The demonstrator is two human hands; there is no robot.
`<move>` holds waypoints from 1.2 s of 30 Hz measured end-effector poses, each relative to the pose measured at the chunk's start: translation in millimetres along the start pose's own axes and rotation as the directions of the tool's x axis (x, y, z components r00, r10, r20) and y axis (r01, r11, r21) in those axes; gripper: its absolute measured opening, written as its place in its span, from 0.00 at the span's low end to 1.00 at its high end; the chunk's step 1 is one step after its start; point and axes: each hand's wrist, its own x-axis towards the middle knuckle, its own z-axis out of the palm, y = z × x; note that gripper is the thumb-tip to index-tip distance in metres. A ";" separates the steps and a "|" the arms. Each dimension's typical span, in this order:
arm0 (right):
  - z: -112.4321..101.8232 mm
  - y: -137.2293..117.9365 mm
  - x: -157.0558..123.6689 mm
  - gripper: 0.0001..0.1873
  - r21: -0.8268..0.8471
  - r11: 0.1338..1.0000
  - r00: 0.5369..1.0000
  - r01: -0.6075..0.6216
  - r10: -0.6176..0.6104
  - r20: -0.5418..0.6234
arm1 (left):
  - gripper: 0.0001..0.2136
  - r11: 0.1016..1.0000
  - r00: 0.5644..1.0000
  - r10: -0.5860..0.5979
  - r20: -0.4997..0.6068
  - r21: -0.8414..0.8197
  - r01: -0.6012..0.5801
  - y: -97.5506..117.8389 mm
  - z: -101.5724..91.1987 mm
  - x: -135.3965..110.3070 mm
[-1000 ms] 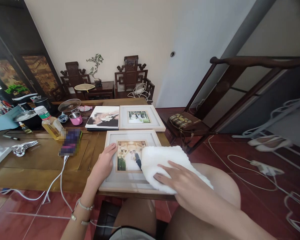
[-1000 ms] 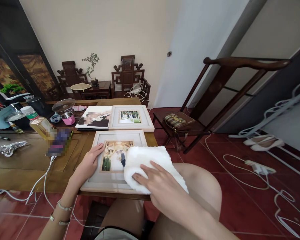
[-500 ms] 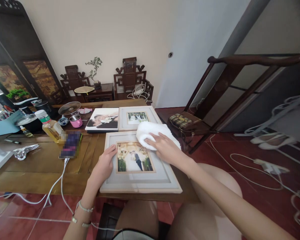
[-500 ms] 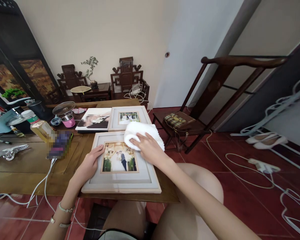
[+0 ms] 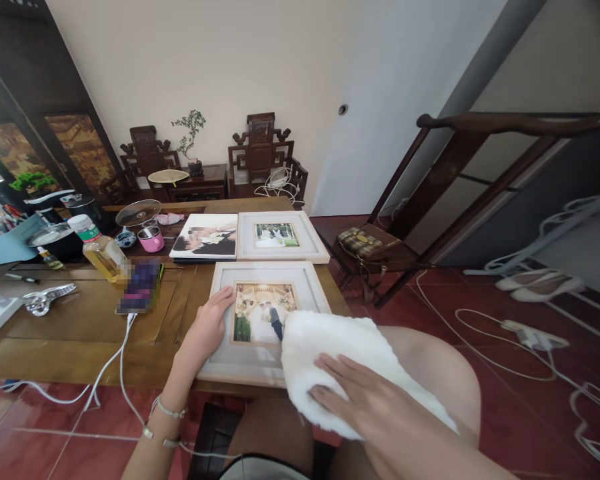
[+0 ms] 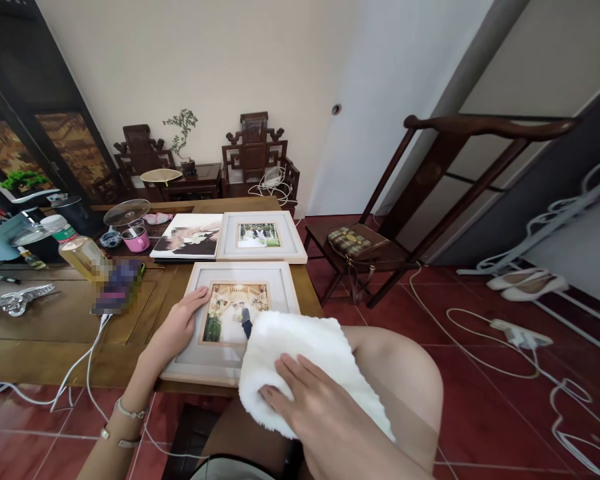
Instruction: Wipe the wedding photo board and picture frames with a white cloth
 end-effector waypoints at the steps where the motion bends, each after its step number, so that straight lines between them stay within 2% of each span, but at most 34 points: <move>1: 0.6 1.1 2.7 0.31 0.008 1.000 1.000 -0.007 0.007 0.018 | 0.28 1.000 1.000 0.009 0.002 0.004 -0.009 -0.4 -0.1 0.1; 5: 15.1 28.7 28.0 0.36 0.001 0.997 0.995 -0.079 0.079 0.058 | 0.27 1.000 1.000 0.020 0.005 0.011 -0.020 -1.6 -0.1 -0.4; 10: 35.4 83.1 74.8 0.36 -0.046 0.974 0.974 -0.221 0.218 -0.062 | 0.27 1.000 1.000 0.015 0.003 -0.009 -0.015 -2.6 0.5 -0.7; 12: 40.7 96.9 93.2 0.35 -0.077 0.969 0.968 -0.236 0.227 -0.102 | 0.27 1.000 1.000 0.015 0.002 -0.017 -0.015 -3.1 0.5 -0.4; 14: 45.7 102.0 107.1 0.33 -0.103 0.972 0.976 -0.212 0.205 -0.079 | 0.27 1.000 1.000 0.014 0.002 -0.019 -0.014 -3.2 0.5 -0.1; 18: 49.4 85.3 109.4 0.31 -0.112 0.982 0.987 -0.153 0.158 0.038 | 0.27 1.000 1.000 0.005 -0.007 -0.022 -0.005 -2.7 1.2 -0.1; 21: 39.0 55.6 85.5 0.32 -0.081 0.990 0.985 -0.118 0.127 0.117 | 0.27 1.000 1.000 -0.003 -0.019 -0.023 0.002 -2.5 2.5 -0.7; 26: 8.1 2.5 31.3 0.33 0.075 0.994 0.978 -0.079 0.062 0.197 | 0.26 0.999 0.999 -0.006 -0.038 -0.036 0.005 -2.7 4.3 -1.8; 29: 1.1 -14.7 21.8 0.33 0.160 0.985 0.979 -0.070 0.037 0.201 | 0.26 1.000 1.000 -0.012 -0.029 -0.027 0.011 -2.5 3.8 -1.8; 32: 9.5 -11.5 36.0 0.34 0.198 0.977 0.977 -0.084 0.041 0.210 | 0.28 1.000 1.000 0.003 -0.017 -0.017 -0.004 -1.3 1.9 -1.8; 36: 32.9 22.9 70.0 0.36 0.136 0.982 0.986 -0.129 0.112 0.123 | 0.28 0.999 0.999 0.038 0.029 -0.014 -0.037 2.7 -2.1 -3.2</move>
